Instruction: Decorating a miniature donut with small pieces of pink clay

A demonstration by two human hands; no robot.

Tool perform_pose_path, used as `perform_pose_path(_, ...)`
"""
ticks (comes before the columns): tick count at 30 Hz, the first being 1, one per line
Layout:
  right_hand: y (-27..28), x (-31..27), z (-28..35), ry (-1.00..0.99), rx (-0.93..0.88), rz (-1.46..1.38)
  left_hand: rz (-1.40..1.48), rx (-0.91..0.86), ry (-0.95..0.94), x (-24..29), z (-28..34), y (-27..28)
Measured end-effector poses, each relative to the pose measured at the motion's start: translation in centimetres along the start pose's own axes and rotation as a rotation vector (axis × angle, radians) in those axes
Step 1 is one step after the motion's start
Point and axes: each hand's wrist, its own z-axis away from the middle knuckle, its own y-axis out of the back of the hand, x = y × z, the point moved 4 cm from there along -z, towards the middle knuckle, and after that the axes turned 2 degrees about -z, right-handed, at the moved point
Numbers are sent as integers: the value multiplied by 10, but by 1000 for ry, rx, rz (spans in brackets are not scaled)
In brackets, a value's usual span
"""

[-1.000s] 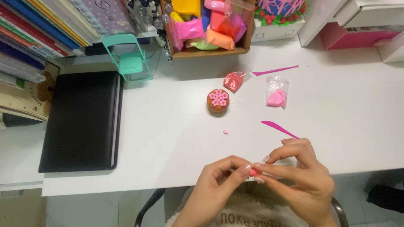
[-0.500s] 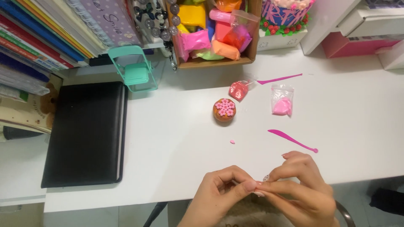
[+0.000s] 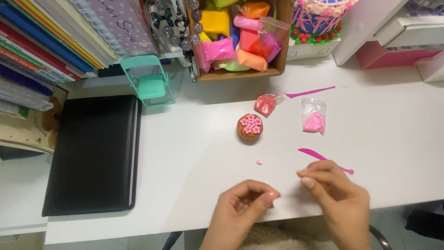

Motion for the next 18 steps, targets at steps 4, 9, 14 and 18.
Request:
perform_pose_path(4,3,-1,-5,-136,26,16,-11,71,-30,4,-3,7)
perform_pose_path(9,-8,-26,-11,246,-21,377,-312,359,-199,21,0,16)
perform_pose_path(14,-23,-28,-19,650,13,614,-786,501,-729,39,-7,24)
perform_pose_path(18,-31,-27,-18,847,17,783,-914,582,-794,36,-17,28)
